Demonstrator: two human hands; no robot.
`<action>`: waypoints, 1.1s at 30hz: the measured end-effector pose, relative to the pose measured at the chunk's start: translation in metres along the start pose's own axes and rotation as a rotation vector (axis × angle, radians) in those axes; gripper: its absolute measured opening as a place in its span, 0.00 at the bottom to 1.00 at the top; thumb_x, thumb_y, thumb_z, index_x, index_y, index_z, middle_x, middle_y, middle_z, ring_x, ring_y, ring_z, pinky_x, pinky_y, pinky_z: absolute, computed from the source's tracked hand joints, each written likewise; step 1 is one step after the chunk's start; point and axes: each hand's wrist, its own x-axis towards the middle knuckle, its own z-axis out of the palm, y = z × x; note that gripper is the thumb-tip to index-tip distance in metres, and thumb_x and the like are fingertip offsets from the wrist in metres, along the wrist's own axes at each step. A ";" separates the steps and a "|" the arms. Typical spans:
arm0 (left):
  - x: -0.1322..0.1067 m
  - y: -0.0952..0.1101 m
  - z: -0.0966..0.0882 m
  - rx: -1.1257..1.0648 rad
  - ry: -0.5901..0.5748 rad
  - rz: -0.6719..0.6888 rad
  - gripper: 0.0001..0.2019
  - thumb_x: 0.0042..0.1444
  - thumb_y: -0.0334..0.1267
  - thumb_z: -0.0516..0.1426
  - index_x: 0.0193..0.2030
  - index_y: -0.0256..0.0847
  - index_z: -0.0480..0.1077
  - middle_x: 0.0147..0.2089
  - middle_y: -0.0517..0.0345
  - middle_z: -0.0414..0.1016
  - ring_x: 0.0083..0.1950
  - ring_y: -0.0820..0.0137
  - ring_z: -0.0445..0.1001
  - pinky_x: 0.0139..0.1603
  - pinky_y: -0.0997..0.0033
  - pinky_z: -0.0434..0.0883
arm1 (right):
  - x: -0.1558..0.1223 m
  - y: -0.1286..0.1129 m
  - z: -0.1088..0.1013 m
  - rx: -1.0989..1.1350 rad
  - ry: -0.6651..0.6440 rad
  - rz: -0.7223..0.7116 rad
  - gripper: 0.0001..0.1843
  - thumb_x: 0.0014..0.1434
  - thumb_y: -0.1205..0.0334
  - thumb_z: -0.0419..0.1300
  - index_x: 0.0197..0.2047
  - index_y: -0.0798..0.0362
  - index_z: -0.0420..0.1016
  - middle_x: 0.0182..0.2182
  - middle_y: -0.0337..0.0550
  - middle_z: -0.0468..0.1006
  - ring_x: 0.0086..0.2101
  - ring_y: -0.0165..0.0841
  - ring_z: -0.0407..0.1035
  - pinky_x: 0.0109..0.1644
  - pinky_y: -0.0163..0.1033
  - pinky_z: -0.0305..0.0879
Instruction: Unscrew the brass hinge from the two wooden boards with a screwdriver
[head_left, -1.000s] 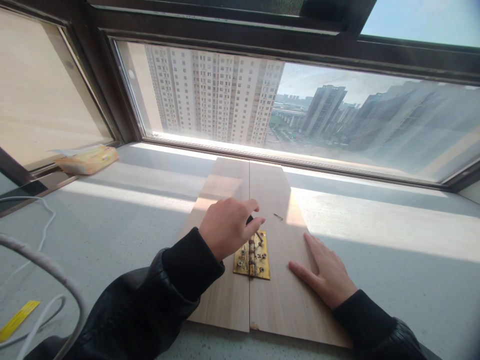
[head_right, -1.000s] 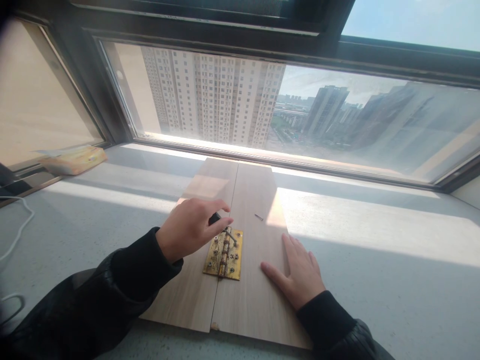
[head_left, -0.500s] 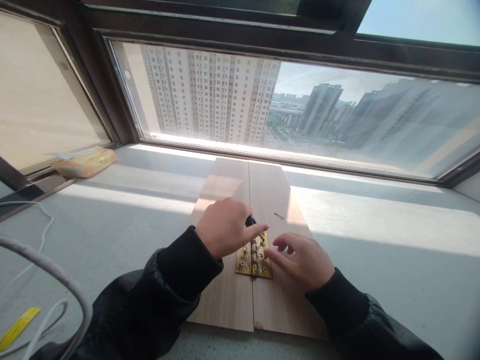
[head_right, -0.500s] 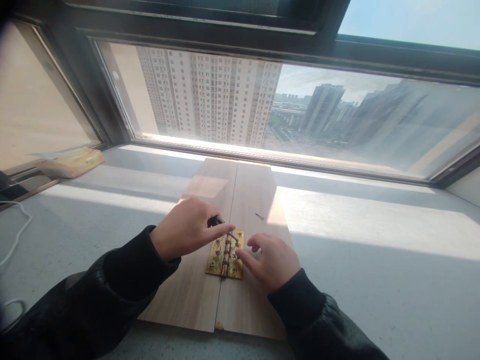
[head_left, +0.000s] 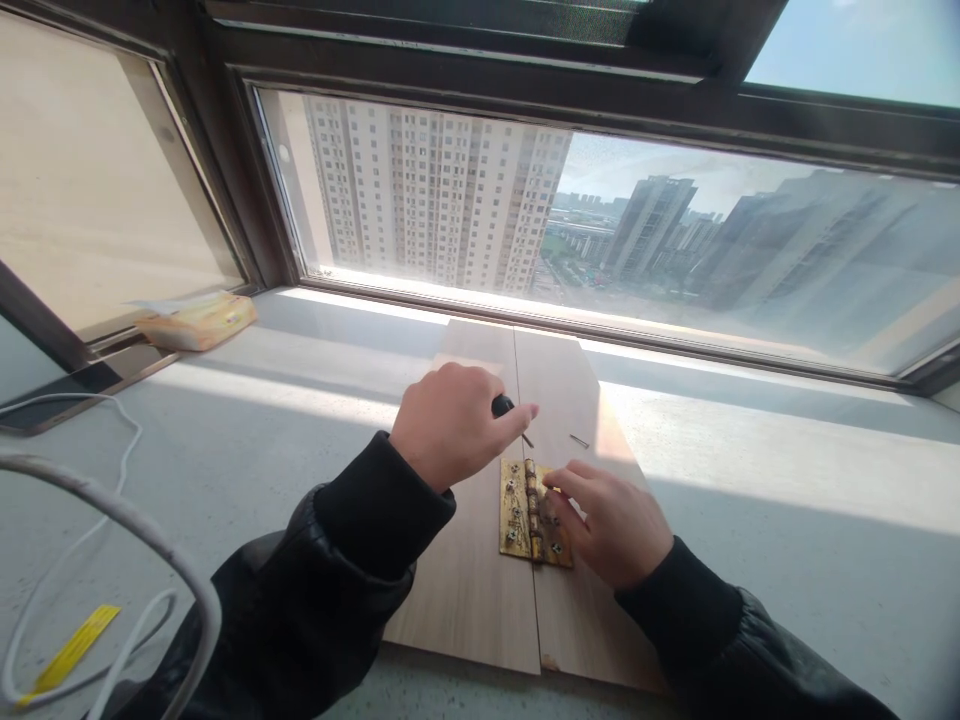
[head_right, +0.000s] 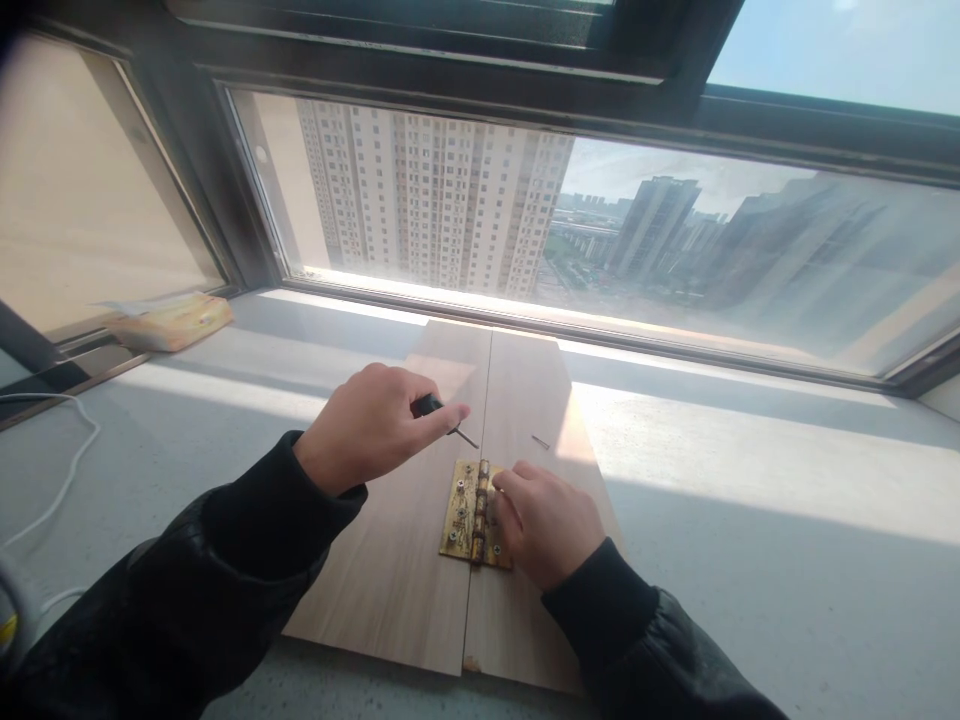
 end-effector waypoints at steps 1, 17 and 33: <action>0.000 -0.001 -0.001 -0.011 0.002 0.001 0.24 0.54 0.54 0.48 0.16 0.37 0.60 0.16 0.60 0.58 0.19 0.76 0.52 0.21 0.72 0.47 | 0.000 0.003 0.001 0.037 0.007 -0.023 0.13 0.60 0.62 0.47 0.38 0.48 0.73 0.31 0.41 0.73 0.29 0.33 0.67 0.29 0.37 0.54; -0.002 -0.003 -0.006 -0.047 0.003 -0.015 0.24 0.54 0.55 0.48 0.17 0.37 0.60 0.17 0.59 0.60 0.20 0.75 0.55 0.22 0.72 0.48 | -0.016 0.002 -0.002 0.172 0.054 0.086 0.10 0.54 0.54 0.54 0.30 0.52 0.69 0.26 0.40 0.70 0.24 0.31 0.62 0.28 0.38 0.58; -0.001 -0.002 -0.007 -0.061 0.007 -0.009 0.25 0.53 0.57 0.47 0.18 0.38 0.62 0.18 0.59 0.61 0.20 0.74 0.56 0.22 0.72 0.48 | -0.023 -0.016 -0.005 0.092 -0.147 0.451 0.18 0.52 0.44 0.52 0.23 0.48 0.71 0.23 0.39 0.74 0.26 0.35 0.66 0.29 0.39 0.55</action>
